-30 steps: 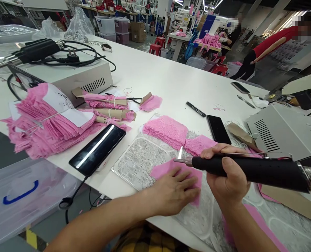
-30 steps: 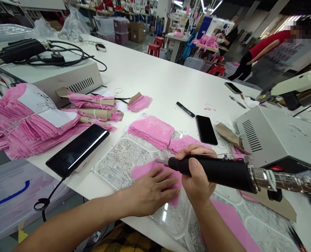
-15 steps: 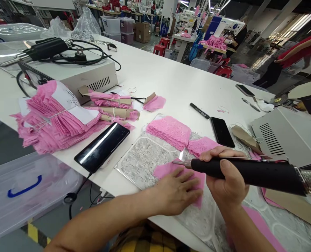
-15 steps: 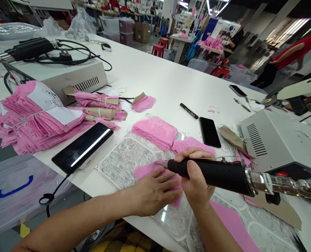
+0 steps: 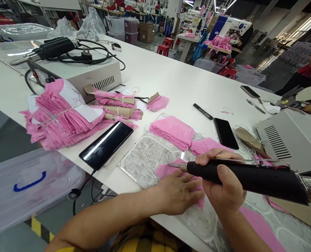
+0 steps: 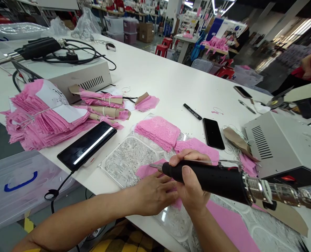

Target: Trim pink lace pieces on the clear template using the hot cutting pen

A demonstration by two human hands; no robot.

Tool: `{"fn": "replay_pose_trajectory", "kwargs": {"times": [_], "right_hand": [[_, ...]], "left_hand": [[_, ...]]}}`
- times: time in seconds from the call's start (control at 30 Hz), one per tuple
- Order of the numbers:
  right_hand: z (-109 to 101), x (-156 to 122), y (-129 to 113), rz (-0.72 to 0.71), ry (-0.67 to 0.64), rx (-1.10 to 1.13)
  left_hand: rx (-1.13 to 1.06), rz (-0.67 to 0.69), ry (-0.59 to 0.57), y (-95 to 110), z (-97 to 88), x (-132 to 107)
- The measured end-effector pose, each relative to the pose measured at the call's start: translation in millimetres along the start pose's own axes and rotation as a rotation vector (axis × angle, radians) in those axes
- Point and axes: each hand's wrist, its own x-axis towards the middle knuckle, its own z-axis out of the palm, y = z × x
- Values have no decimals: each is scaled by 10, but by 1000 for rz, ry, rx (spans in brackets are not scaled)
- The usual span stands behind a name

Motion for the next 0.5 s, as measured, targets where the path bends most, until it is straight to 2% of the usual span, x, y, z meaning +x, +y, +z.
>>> {"fn": "replay_pose_trajectory", "kwargs": {"times": [0.3,0.5], "right_hand": [[51,-16,18,-2,-20,-26],[-19,49,-49,14,35,-28]], "left_hand": [[-17,-4,-32,0,-10,15],[10,4,-23,-6,-35,11]]}}
